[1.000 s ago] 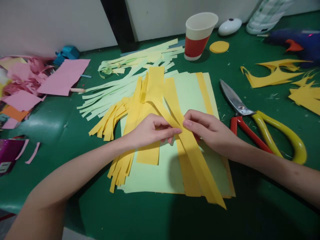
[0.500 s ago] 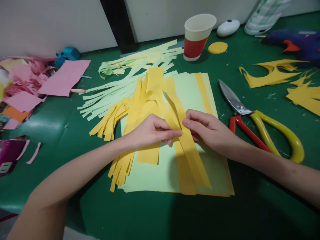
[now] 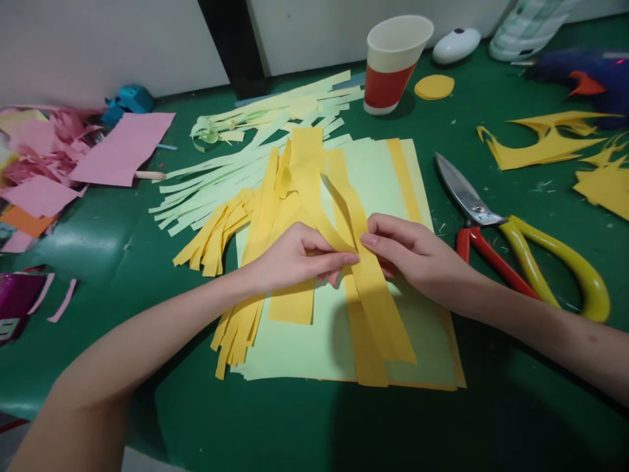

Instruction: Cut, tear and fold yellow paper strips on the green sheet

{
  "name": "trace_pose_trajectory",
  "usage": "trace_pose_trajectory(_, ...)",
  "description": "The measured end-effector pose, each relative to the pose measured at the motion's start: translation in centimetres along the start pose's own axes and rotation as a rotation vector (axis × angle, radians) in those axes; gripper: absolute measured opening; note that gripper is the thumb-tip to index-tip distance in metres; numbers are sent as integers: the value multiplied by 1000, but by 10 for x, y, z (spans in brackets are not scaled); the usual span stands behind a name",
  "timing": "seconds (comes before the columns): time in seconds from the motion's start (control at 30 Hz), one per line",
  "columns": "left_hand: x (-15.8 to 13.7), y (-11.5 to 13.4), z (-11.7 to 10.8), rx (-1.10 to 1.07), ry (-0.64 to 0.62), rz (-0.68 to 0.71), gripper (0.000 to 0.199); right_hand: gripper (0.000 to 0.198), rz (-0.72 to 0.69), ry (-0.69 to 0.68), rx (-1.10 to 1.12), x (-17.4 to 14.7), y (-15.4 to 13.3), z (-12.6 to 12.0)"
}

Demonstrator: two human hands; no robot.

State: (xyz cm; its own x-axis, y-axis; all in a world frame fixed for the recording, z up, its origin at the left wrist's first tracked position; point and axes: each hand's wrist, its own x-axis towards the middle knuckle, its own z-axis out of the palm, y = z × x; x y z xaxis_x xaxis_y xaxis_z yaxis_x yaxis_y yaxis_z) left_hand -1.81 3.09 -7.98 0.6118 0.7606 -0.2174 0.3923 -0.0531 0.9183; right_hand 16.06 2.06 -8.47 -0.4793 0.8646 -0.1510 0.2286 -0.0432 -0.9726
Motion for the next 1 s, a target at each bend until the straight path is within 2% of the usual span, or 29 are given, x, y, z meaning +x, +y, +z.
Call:
trace_pose_trajectory(0.13, 0, -1, 1, -59, 29, -10, 29, 23, -37, 3, -59, 0, 0, -1)
trace_pose_trajectory(0.23, 1, 1, 1, -29, -28, 1, 24, 23, -73, 2, -112, 0, 1, -2)
trace_pose_trajectory(0.33, 2, 2, 1, 29, -57, 19, 28, 23, -66, -7, -104, 1, 1, -2)
trace_pose_trajectory(0.5, 1, 1, 1, -41, -12, 10, 30, 24, 17, 22, 0, 1, 1, 0)
trace_pose_trajectory(0.67, 1, 0, 2, -151, 29, -3, 22, 24, -57, 27, -77, 1, 1, -1)
trace_pose_trajectory(0.83, 1, 2, 2, -6, -63, 11, 25, 24, -90, 7, -122, 2, 2, -1)
trace_pose_trajectory(1.0, 1, 3, 1, 23, -26, 16, 31, 26, -18, 12, -74, 1, 1, 0)
